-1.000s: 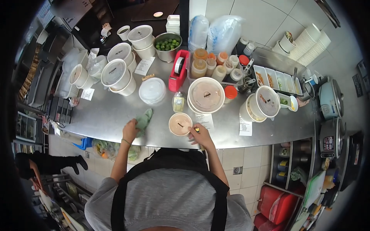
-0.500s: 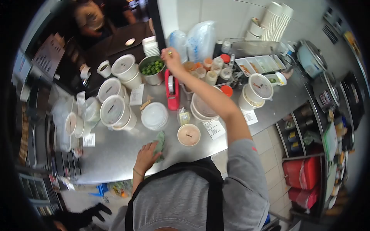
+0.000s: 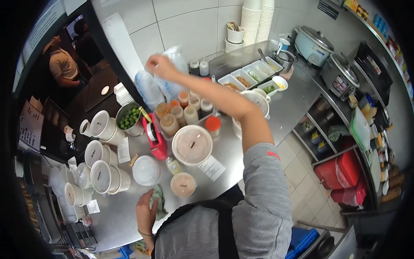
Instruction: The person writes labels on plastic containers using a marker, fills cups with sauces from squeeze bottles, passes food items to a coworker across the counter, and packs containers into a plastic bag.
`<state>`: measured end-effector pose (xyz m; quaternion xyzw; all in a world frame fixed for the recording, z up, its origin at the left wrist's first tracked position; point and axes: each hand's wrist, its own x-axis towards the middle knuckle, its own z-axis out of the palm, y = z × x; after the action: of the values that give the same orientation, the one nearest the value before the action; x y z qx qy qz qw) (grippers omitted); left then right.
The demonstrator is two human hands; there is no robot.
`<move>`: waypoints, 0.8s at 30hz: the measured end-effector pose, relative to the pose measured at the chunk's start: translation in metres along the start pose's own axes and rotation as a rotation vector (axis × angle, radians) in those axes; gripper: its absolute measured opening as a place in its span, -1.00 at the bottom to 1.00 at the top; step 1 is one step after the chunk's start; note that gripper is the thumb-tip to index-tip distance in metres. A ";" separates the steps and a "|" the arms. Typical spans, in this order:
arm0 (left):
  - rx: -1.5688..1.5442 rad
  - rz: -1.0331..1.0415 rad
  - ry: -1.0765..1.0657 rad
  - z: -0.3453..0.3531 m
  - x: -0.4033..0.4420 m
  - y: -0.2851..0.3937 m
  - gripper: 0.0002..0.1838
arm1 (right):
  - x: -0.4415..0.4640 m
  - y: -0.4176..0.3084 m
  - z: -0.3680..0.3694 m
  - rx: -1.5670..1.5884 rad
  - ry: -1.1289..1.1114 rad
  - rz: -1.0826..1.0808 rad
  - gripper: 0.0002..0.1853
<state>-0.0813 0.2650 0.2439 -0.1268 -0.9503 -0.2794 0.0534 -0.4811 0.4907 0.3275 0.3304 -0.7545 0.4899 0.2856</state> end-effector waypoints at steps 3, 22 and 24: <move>0.063 -0.009 0.259 0.004 0.036 0.039 -0.80 | 0.045 0.087 -0.093 -0.551 -0.137 0.174 -0.78; 0.360 -0.501 0.487 0.068 0.105 0.128 -0.96 | -0.032 0.503 -0.115 -0.588 -1.664 0.807 -0.55; 0.380 -0.482 0.465 0.067 0.114 0.128 -0.95 | -0.030 0.486 -0.117 -0.537 -1.628 0.856 -0.55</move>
<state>-0.1581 0.4293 0.2733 0.1790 -0.9502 -0.1244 0.2227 -0.8281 0.7526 0.0796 0.1895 -0.8655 -0.0165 -0.4634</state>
